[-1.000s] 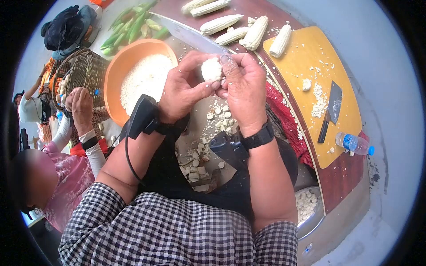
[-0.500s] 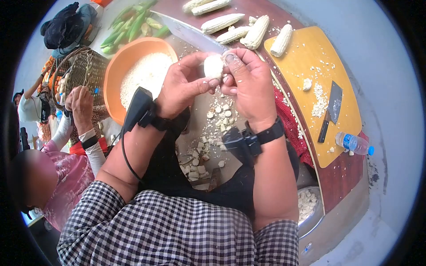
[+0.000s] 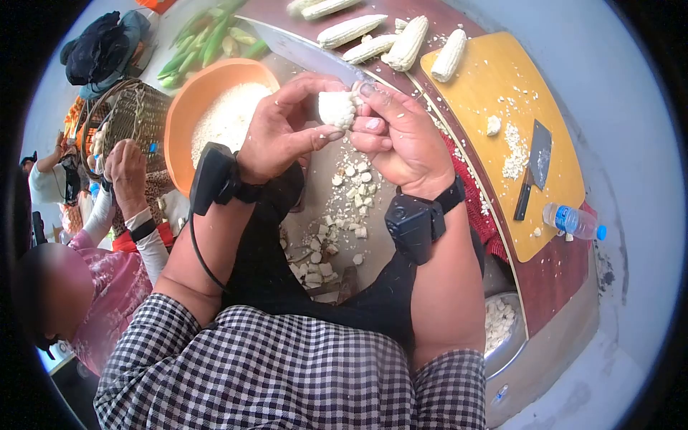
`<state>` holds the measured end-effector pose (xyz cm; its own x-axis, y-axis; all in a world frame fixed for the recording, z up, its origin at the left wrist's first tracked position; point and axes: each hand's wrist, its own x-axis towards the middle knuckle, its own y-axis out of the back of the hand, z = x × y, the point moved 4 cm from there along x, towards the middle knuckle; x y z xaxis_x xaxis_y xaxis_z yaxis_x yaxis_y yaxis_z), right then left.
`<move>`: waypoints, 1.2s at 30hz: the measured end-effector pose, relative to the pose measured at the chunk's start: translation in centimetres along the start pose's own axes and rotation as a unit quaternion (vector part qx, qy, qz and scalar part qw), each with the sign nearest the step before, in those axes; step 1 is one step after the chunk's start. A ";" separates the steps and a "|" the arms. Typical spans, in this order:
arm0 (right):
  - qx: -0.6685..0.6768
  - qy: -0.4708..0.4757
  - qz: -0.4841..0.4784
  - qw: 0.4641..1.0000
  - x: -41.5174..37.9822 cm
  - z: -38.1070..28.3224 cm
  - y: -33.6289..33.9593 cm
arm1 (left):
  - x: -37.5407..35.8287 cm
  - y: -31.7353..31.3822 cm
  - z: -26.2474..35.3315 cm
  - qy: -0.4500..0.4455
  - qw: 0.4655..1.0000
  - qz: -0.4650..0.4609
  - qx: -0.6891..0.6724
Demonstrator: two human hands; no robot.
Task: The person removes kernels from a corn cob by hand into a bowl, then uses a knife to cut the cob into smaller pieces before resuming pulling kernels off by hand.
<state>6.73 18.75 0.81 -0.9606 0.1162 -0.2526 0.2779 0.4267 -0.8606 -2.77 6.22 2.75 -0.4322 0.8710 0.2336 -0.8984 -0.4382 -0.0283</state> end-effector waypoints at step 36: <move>-0.090 0.110 -0.021 0.990 -0.4 -0.4 -0.9 | 0.2 -0.4 -1.7 0.128 0.942 -0.017 -0.309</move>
<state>6.83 18.73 1.84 -0.9552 0.2787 -0.0997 0.2512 0.5852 -0.7710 -2.68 6.93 1.16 -0.3357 0.9420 0.0052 -0.7522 -0.2647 -0.6034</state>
